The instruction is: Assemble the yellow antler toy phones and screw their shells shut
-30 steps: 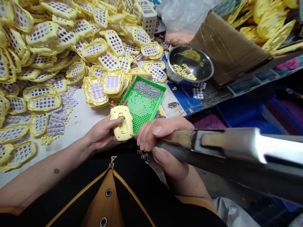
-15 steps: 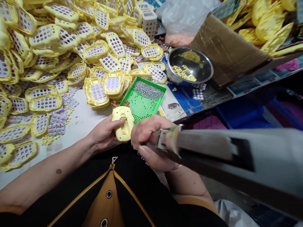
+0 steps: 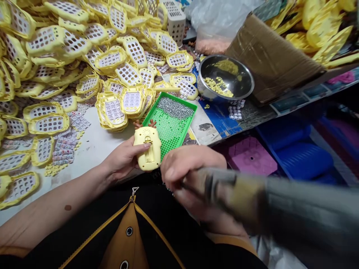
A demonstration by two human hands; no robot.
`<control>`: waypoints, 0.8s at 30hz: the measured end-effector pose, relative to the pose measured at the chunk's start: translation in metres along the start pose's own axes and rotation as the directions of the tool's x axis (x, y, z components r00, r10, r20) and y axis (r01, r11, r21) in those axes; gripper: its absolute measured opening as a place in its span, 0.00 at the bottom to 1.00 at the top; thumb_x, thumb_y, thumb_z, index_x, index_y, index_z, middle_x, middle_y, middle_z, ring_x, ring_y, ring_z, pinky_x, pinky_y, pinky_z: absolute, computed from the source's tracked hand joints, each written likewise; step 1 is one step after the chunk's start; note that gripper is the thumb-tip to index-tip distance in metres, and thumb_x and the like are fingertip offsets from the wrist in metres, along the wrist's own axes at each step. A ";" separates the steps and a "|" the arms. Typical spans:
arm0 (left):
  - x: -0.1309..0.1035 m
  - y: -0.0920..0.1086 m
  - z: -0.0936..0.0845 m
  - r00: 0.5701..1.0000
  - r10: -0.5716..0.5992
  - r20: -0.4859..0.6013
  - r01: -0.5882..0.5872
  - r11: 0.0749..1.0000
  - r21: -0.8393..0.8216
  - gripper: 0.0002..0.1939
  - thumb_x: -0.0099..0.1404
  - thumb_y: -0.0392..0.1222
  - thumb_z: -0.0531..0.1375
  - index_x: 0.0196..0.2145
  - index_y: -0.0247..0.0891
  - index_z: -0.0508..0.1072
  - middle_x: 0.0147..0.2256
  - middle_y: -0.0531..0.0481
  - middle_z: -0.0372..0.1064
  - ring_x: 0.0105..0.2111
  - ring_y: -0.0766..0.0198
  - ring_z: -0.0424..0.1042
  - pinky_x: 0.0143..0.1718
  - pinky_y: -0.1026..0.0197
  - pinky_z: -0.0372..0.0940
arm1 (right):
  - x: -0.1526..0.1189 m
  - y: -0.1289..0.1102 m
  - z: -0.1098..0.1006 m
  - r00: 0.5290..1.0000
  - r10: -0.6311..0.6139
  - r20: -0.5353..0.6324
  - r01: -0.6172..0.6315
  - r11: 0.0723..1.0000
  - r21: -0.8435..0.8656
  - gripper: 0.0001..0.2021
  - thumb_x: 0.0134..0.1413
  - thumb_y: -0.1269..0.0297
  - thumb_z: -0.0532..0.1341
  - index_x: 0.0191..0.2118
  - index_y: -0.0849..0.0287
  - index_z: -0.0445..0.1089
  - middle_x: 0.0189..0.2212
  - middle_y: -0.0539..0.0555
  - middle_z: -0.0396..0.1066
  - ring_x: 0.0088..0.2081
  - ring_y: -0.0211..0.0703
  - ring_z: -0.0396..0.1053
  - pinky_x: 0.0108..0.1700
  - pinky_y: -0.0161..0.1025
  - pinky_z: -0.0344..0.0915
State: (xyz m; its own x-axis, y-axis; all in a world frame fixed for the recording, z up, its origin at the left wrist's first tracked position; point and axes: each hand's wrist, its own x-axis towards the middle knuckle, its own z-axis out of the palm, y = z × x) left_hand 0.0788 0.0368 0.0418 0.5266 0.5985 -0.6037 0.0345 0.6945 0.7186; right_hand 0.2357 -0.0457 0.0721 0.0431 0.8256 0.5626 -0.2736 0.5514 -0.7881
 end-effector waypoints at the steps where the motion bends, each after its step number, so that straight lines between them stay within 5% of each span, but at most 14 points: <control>1: 0.000 0.000 0.001 1.000 -0.005 -0.004 0.005 1.000 -0.001 0.23 0.57 0.39 0.63 0.50 0.41 0.64 0.41 0.43 0.73 0.31 0.58 0.73 0.23 0.60 0.69 | 0.001 0.000 -0.001 0.996 -0.015 0.085 0.016 1.000 -0.017 0.09 0.51 0.67 0.62 0.40 0.58 0.73 0.17 0.47 0.64 0.18 0.36 0.64 0.21 0.36 0.67; 3: 0.001 0.000 0.002 1.000 -0.001 0.001 0.001 1.000 -0.006 0.23 0.57 0.38 0.63 0.50 0.41 0.64 0.41 0.43 0.73 0.31 0.59 0.73 0.24 0.60 0.69 | 0.004 -0.001 -0.003 0.981 -0.051 0.188 0.060 0.997 -0.045 0.09 0.52 0.68 0.61 0.41 0.59 0.73 0.17 0.47 0.66 0.18 0.36 0.66 0.23 0.36 0.69; 10: 0.004 -0.001 0.004 0.995 -0.081 0.049 0.083 0.996 -0.036 0.16 0.59 0.37 0.60 0.46 0.38 0.67 0.39 0.42 0.74 0.29 0.60 0.73 0.24 0.61 0.69 | 0.006 -0.004 0.007 0.991 -0.068 0.115 0.073 0.996 -0.044 0.13 0.52 0.61 0.61 0.40 0.63 0.74 0.16 0.48 0.64 0.16 0.36 0.63 0.19 0.37 0.65; 12: 0.005 0.000 0.004 0.997 -0.070 0.016 0.070 0.997 -0.040 0.17 0.58 0.37 0.61 0.46 0.38 0.67 0.38 0.43 0.74 0.29 0.60 0.73 0.23 0.62 0.68 | 0.006 -0.003 0.013 0.999 -0.009 -0.039 0.006 0.996 -0.086 0.12 0.52 0.62 0.62 0.40 0.61 0.74 0.17 0.49 0.66 0.19 0.38 0.65 0.22 0.38 0.67; 14: 0.005 0.001 0.003 0.997 -0.079 0.011 0.080 0.995 -0.060 0.17 0.58 0.37 0.61 0.46 0.38 0.67 0.38 0.42 0.74 0.29 0.59 0.74 0.23 0.60 0.69 | 0.007 -0.004 0.017 0.962 0.094 -0.255 -0.123 0.988 -0.099 0.09 0.50 0.65 0.64 0.39 0.57 0.73 0.19 0.48 0.66 0.21 0.38 0.66 0.25 0.39 0.69; 16: 0.005 0.000 0.003 0.995 -0.092 0.033 0.095 0.992 -0.081 0.17 0.58 0.38 0.62 0.46 0.37 0.67 0.38 0.42 0.74 0.29 0.58 0.74 0.25 0.57 0.70 | 0.009 -0.007 0.019 0.921 0.172 -0.350 -0.207 0.976 -0.068 0.07 0.50 0.66 0.65 0.37 0.54 0.72 0.18 0.47 0.65 0.20 0.38 0.65 0.24 0.39 0.68; 20: 0.003 -0.002 0.009 0.999 -0.033 -0.031 0.030 0.995 -0.092 0.19 0.57 0.37 0.64 0.47 0.37 0.67 0.39 0.42 0.74 0.30 0.60 0.74 0.29 0.57 0.71 | 0.008 -0.023 0.007 0.992 0.075 -0.102 -0.086 0.991 -0.107 0.05 0.55 0.59 0.62 0.34 0.52 0.71 0.15 0.45 0.62 0.15 0.36 0.64 0.19 0.37 0.68; 24: 0.002 -0.005 0.008 0.998 0.024 -0.059 -0.031 0.993 -0.111 0.21 0.57 0.36 0.64 0.49 0.38 0.66 0.42 0.42 0.74 0.34 0.59 0.75 0.35 0.54 0.72 | 0.008 -0.028 -0.019 0.989 -0.070 0.131 0.088 0.986 -0.141 0.05 0.54 0.60 0.63 0.39 0.49 0.71 0.16 0.43 0.66 0.16 0.34 0.67 0.24 0.35 0.72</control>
State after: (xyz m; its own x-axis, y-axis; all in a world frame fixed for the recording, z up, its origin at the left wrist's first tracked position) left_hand 0.0866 0.0315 0.0402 0.4763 0.6375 -0.6055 -0.0764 0.7161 0.6938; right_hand 0.2621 -0.0519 0.0938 -0.0645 0.7623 0.6441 -0.1304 0.6334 -0.7627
